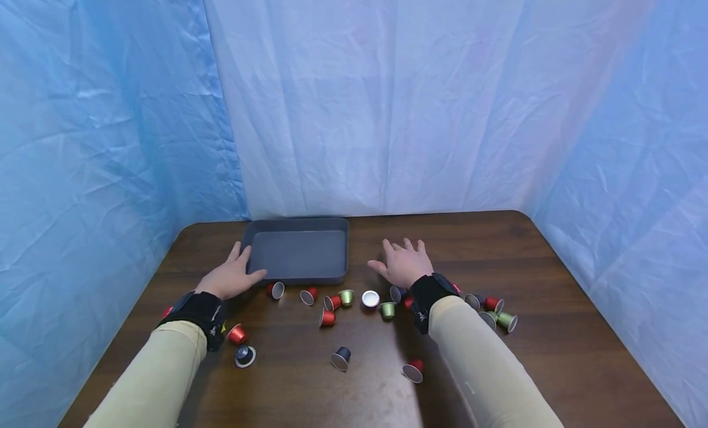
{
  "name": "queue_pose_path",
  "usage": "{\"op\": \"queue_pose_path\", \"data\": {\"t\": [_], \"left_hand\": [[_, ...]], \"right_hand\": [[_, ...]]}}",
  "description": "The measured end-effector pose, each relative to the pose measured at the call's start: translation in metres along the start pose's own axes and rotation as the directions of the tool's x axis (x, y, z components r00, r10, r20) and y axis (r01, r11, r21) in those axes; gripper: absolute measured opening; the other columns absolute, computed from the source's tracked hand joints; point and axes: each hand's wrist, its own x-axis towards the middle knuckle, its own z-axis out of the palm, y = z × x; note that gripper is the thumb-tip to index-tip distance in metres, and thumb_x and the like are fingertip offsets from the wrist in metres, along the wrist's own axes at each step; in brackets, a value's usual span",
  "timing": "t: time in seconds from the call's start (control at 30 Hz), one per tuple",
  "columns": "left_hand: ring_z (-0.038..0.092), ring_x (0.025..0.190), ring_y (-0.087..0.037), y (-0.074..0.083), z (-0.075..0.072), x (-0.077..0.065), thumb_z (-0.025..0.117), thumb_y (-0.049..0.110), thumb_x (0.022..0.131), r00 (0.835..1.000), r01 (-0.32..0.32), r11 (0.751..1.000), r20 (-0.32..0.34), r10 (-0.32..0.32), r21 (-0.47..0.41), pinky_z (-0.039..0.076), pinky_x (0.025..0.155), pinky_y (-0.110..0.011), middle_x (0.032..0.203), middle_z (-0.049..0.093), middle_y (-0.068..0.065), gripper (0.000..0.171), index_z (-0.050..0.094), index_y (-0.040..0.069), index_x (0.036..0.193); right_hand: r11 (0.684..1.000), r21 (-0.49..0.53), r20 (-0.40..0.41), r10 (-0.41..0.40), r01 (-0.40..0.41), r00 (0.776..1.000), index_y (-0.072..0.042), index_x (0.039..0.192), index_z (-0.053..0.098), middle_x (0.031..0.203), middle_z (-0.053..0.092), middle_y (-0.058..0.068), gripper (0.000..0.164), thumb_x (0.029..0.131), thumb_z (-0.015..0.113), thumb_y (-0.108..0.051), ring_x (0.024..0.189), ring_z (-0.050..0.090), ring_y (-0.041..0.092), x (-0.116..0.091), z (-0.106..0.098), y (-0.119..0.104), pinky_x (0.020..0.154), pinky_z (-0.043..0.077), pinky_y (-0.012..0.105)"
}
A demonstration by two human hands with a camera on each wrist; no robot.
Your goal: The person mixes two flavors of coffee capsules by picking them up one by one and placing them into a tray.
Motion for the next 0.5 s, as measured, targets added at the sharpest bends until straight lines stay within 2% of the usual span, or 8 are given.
{"op": "queue_pose_path", "data": {"t": [0.23,0.5], "left_hand": [[0.038,0.142,-0.052,0.017,-0.001,-0.005,0.05,0.057,0.1,1.0,-0.02,1.0,0.011,0.02,0.015,0.037,0.107,-0.068,0.168,-0.007,-0.027,0.09,0.013,0.006,0.164],[0.043,0.14,-0.048,0.031,0.002,-0.007,0.05,0.057,0.101,0.999,-0.048,0.999,0.021,0.047,0.026,0.043,0.105,-0.063,0.168,-0.007,-0.025,0.089,0.015,0.006,0.163]], "right_hand": [[1.0,-0.006,0.003,-0.015,0.015,1.0,-0.003,0.154,0.042,0.146,0.057,0.017,0.081,0.101,0.045,-0.064,0.144,0.04,0.044,0.0,0.003,-0.01,0.119,0.012,0.068],[0.998,-0.027,-0.025,-0.063,0.062,0.998,-0.002,0.14,0.061,0.131,0.068,0.016,0.074,0.102,0.043,-0.063,0.129,0.06,0.036,0.001,0.006,-0.021,0.121,0.016,0.063]]}}
